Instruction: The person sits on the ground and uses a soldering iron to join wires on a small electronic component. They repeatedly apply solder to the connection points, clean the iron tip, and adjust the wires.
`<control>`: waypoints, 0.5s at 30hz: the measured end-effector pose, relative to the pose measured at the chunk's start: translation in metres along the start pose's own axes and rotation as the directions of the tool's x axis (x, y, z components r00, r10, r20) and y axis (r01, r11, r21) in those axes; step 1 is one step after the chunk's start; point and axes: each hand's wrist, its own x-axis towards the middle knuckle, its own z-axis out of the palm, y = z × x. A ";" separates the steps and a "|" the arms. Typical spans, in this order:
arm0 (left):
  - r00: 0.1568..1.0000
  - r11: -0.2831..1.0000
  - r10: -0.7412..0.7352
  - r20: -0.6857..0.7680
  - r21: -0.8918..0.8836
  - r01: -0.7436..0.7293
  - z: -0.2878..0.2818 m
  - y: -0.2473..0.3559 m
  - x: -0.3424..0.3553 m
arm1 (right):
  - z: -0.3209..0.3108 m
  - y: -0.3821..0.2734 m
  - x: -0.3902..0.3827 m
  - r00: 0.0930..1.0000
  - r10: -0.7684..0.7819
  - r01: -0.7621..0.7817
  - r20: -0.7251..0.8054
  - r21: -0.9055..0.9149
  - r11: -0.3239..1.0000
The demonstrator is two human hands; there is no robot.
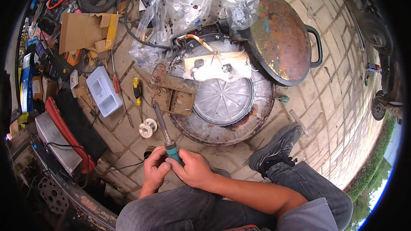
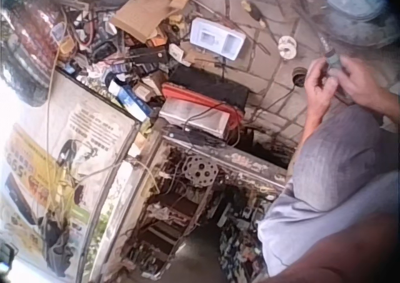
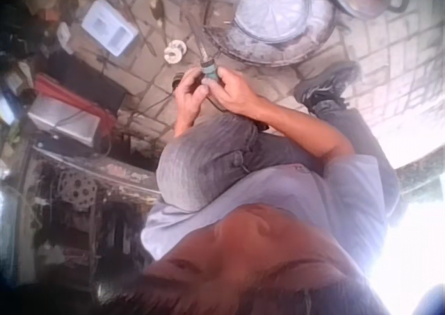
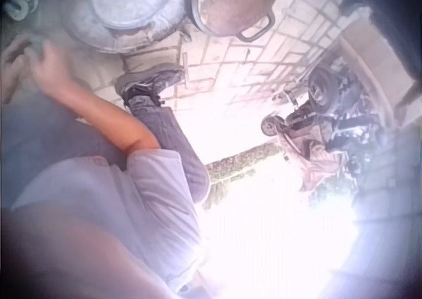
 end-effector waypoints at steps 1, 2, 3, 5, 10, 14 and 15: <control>1.000 1.000 0.018 -0.012 0.000 -0.018 -0.003 0.004 -0.001 | 0.004 -0.008 0.003 1.000 0.012 -0.011 -0.008 0.076 0.997; 0.999 1.000 0.017 -0.040 0.016 -0.017 -0.004 0.009 -0.002 | 0.005 -0.016 0.006 0.998 0.068 -0.069 0.018 0.085 0.994; 0.998 0.999 0.036 -0.047 0.033 -0.034 -0.007 0.013 -0.003 | 0.005 -0.023 0.009 0.991 0.123 -0.127 0.044 0.093 0.988; 0.996 0.996 0.069 -0.057 0.063 -0.066 -0.011 0.021 -0.003 | 0.012 -0.025 0.012 0.986 0.156 -0.163 0.056 0.168 0.972; 0.985 0.991 0.132 -0.110 0.038 -0.129 -0.018 0.036 -0.003 | 0.014 -0.048 0.031 0.972 0.166 -0.227 0.165 0.489 0.842; 0.968 0.991 0.122 -0.218 -0.019 -0.129 -0.029 0.041 -0.004 | 0.003 -0.058 0.041 0.940 0.167 -0.324 0.299 0.619 0.715; 0.973 0.991 0.123 -0.195 -0.019 -0.129 -0.031 0.042 -0.002 | -0.003 -0.055 0.037 0.959 0.135 -0.260 0.250 0.580 0.772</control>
